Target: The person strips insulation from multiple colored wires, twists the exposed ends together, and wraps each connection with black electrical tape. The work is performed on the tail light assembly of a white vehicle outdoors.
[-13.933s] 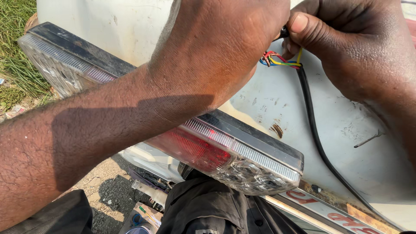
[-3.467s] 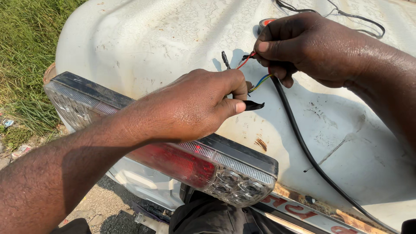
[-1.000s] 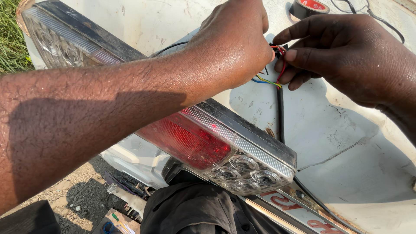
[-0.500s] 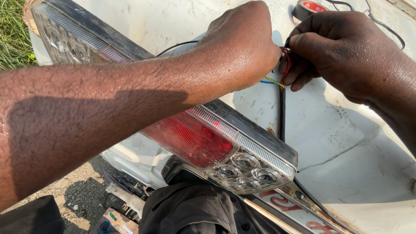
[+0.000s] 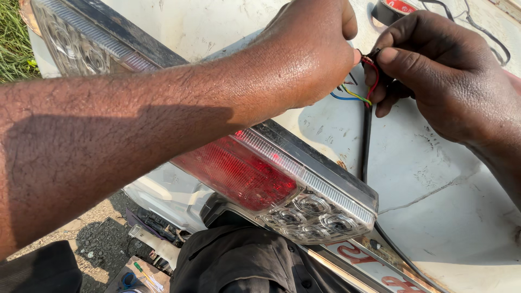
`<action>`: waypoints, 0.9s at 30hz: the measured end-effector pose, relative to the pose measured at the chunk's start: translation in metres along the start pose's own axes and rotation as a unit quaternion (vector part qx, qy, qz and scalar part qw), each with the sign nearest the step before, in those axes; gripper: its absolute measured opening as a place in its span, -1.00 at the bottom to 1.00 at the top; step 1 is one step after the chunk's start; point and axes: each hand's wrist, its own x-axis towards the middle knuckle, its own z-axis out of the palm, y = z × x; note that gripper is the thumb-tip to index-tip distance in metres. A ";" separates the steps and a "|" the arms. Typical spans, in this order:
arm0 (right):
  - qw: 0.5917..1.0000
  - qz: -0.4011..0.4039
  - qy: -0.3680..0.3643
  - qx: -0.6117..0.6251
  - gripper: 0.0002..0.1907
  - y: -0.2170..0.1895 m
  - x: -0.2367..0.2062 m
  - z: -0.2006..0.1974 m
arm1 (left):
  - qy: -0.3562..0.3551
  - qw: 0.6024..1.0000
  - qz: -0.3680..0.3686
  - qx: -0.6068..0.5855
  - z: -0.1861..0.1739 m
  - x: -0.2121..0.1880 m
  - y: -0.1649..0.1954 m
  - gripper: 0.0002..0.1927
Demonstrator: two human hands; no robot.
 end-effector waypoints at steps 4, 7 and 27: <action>1.000 -0.018 0.005 0.002 -0.68 0.001 -0.004 -0.002 | -0.030 0.999 -0.042 -0.009 0.001 0.002 0.000 -0.76; 0.995 0.016 0.017 -0.095 -0.70 0.000 0.001 0.001 | 0.011 0.999 0.032 0.011 0.002 0.003 0.000 -0.78; 0.802 -0.348 0.167 -0.457 -0.81 0.013 -0.030 0.015 | -0.108 0.953 0.014 -0.283 -0.005 0.021 -0.005 -0.82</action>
